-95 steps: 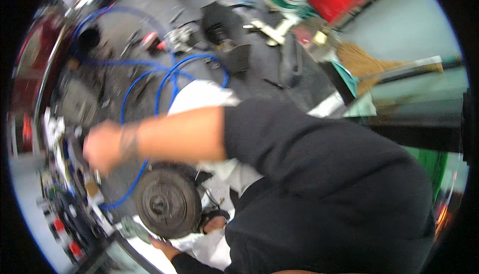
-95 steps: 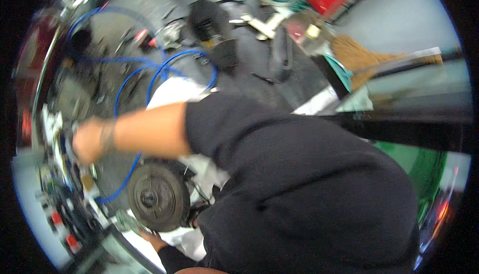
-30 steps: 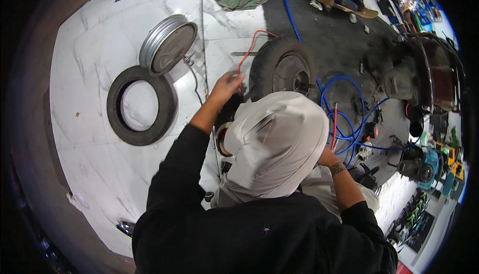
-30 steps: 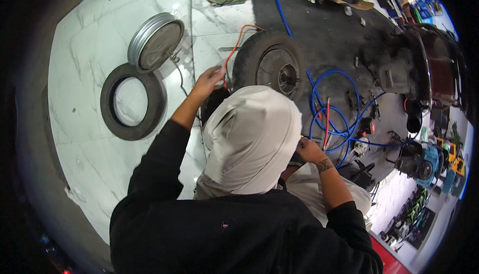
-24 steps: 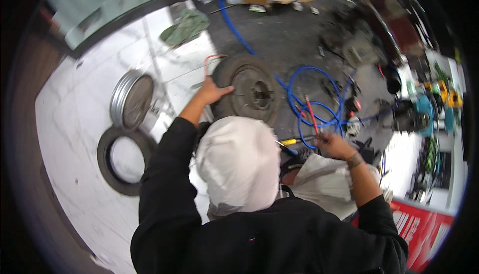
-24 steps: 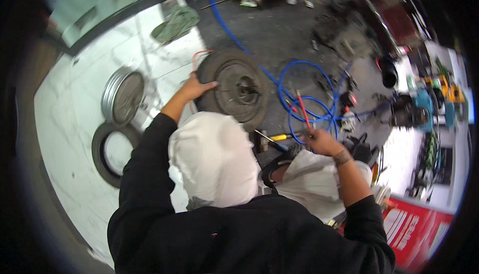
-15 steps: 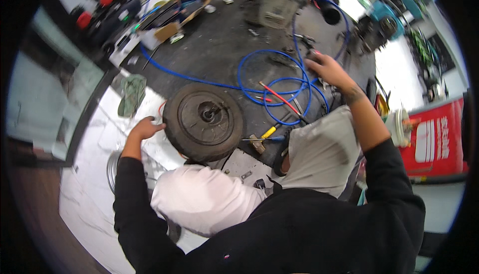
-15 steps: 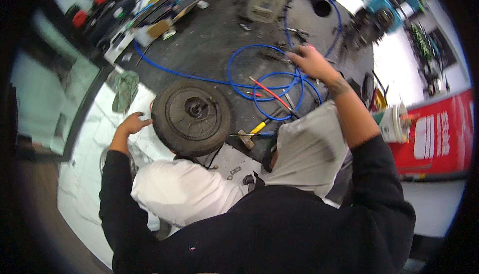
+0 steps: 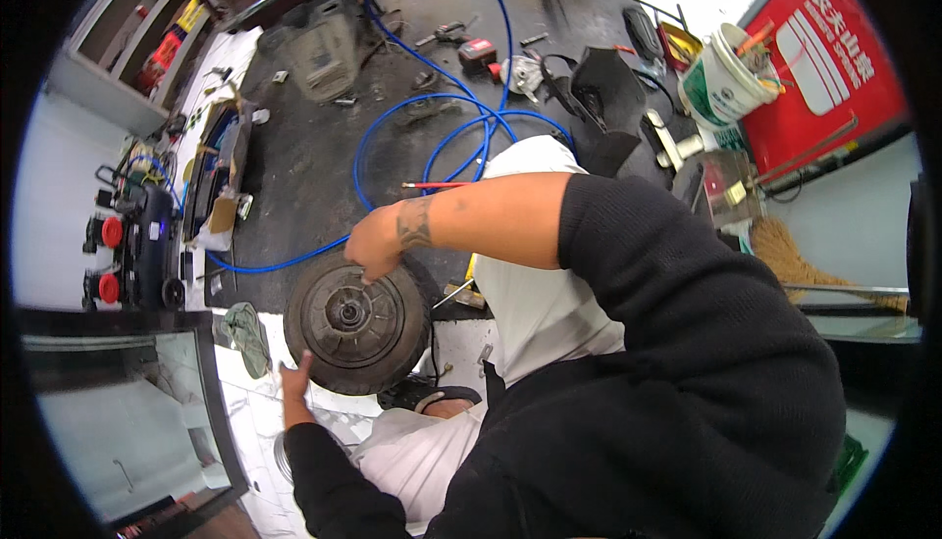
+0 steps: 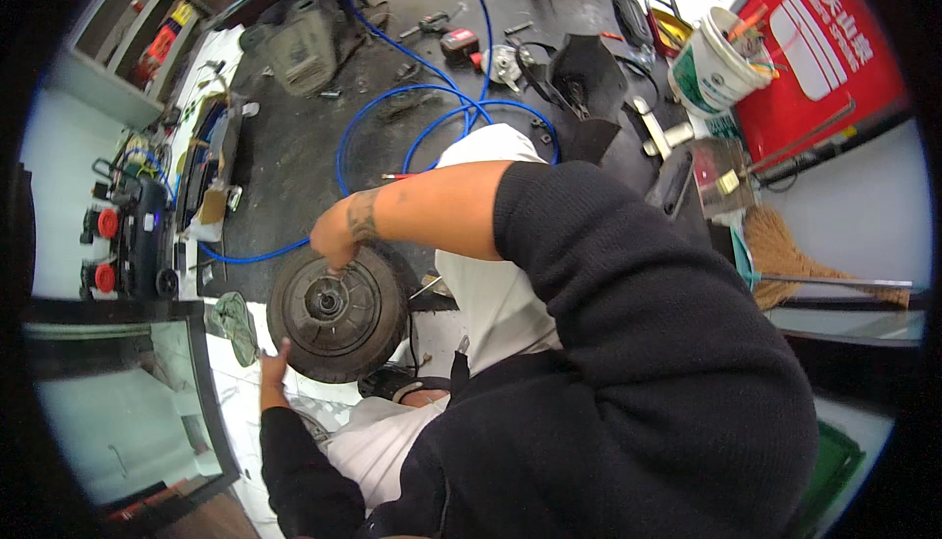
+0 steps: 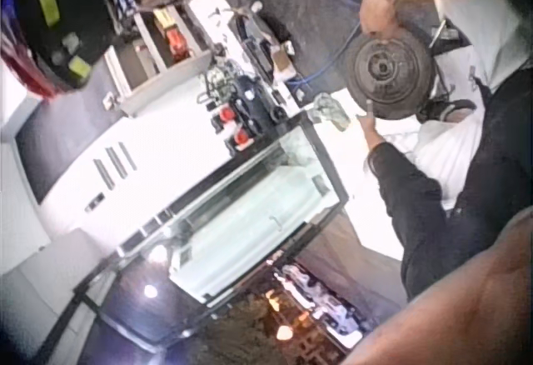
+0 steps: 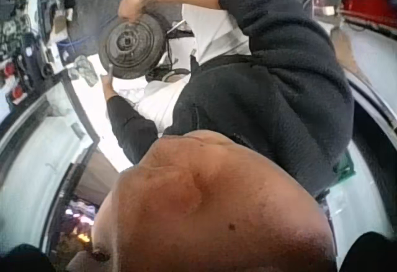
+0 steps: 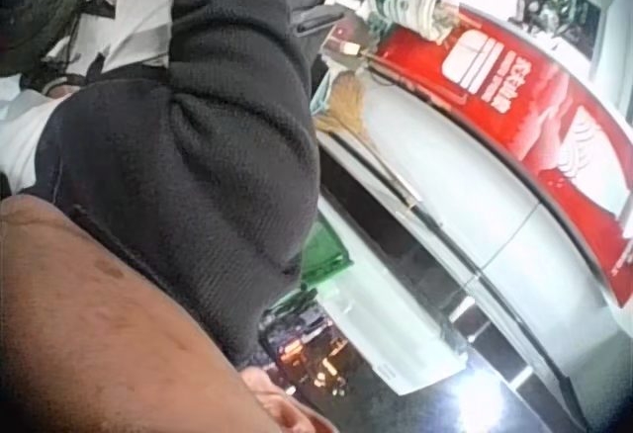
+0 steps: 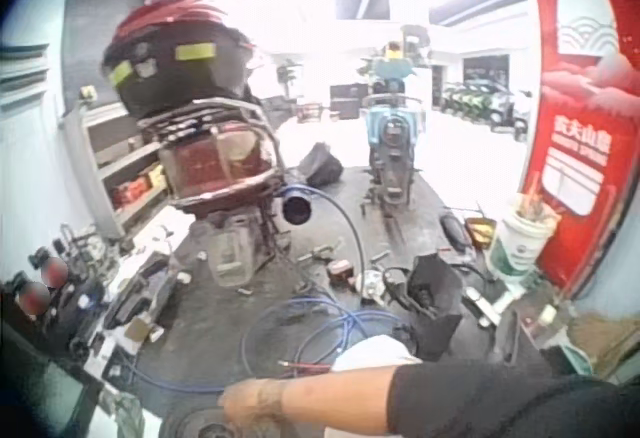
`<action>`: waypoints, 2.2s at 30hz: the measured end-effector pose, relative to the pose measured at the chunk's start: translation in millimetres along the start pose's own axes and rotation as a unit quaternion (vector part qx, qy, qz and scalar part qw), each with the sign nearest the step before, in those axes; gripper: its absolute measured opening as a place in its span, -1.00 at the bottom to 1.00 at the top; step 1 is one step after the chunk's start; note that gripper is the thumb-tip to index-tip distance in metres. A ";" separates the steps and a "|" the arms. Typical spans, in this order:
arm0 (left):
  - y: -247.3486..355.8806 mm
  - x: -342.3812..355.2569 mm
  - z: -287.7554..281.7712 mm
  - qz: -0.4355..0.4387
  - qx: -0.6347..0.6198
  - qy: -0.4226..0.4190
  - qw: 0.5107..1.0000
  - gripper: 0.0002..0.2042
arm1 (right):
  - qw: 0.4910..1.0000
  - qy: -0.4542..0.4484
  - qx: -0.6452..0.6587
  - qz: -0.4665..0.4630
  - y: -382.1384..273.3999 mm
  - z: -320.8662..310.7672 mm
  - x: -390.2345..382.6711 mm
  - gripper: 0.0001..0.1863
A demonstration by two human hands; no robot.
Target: The person sits on the floor and uses a red air hose to inflate a small tire. They repeatedly attach and detach the hose, rotate the tire, and inspect the valve area. The person also handles a metal hub component, placing it on the tire before continuing to inflate it.
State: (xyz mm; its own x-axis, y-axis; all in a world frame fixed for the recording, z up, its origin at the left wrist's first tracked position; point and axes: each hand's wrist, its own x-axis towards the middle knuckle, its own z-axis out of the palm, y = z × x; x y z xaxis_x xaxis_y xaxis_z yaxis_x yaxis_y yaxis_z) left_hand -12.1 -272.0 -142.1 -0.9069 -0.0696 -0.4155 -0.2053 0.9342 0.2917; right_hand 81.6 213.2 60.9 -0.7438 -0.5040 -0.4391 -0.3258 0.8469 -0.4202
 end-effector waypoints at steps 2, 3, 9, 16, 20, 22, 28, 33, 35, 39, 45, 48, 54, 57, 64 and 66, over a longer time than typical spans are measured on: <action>-1.5 -15.4 43.4 -0.093 -0.223 -0.018 0.970 0.27 | 1.000 0.009 -0.001 0.002 -0.2 -4.2 -6.8 -0.45; 2.1 -22.6 57.1 -0.181 -0.308 -0.040 0.933 0.25 | 1.000 0.008 -0.007 0.007 1.9 -6.6 -11.8 -0.46; 34.5 -30.7 62.8 -0.190 -0.279 0.076 0.938 0.10 | 1.000 0.003 -0.015 0.016 18.8 -17.0 -28.3 -0.45; -1.3 31.6 72.2 -0.185 -0.094 0.043 0.977 -0.16 | 1.000 0.013 -0.011 -0.017 26.4 -13.4 -13.2 -0.50; -27.8 65.6 75.3 -0.124 0.010 -0.053 0.991 -0.23 | 1.000 0.021 -0.007 0.010 20.6 -22.0 -19.7 -0.53; -30.3 62.1 76.0 -0.150 -0.034 -0.024 0.988 -0.16 | 1.000 0.020 -0.013 0.017 16.8 -33.6 -29.5 -0.49; 6.0 -20.6 62.2 -0.155 -0.361 0.016 0.919 0.04 | 0.952 0.147 0.178 -0.199 101.4 -66.8 -70.0 -0.32; 31.2 -76.6 47.3 -0.120 -0.528 -0.132 0.830 -0.11 | 0.742 0.284 0.589 0.149 315.3 18.9 -83.0 -0.26; 34.4 -84.0 46.2 -0.110 -0.551 -0.177 0.808 -0.14 | 0.786 0.241 0.342 0.455 401.9 76.5 -88.3 -0.32; 35.9 -82.8 43.6 -0.134 -0.516 -0.161 0.830 -0.11 | 0.655 0.327 0.178 0.657 503.1 172.0 -82.1 -0.20; 43.9 -82.0 39.5 -0.194 -0.440 -0.095 0.872 -0.06 | 0.594 0.389 0.292 0.641 554.5 166.0 -73.4 -0.08; 47.3 -82.3 39.1 -0.210 -0.454 -0.098 0.860 -0.04 | 0.601 0.391 0.290 0.634 546.6 156.0 -73.5 -0.10; 41.2 -75.5 38.8 -0.196 -0.452 -0.110 0.863 -0.01 | 0.524 0.468 0.296 0.647 538.9 153.2 -101.9 -0.35; 25.2 -67.9 39.3 -0.213 -0.442 -0.121 0.863 0.00 | 0.496 0.518 0.350 0.602 522.4 151.1 -131.8 -0.29; 28.2 -27.3 35.8 -0.184 -0.045 -0.038 0.981 0.03 | 0.693 0.459 0.296 0.471 388.0 76.2 -214.4 -0.32; 68.1 -22.1 25.1 -0.040 0.083 0.152 0.984 -0.05 | 0.718 0.462 0.351 0.385 335.4 29.0 -229.1 -0.40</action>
State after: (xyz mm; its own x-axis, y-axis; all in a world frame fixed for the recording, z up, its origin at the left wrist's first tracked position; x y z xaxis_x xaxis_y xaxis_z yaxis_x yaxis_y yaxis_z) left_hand 3.2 -198.1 -134.8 -0.9638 -0.2227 -0.1469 -0.2401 0.9641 0.1135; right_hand 159.6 607.8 -2.5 -0.7204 0.6705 -0.1771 0.5225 0.3567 -0.7745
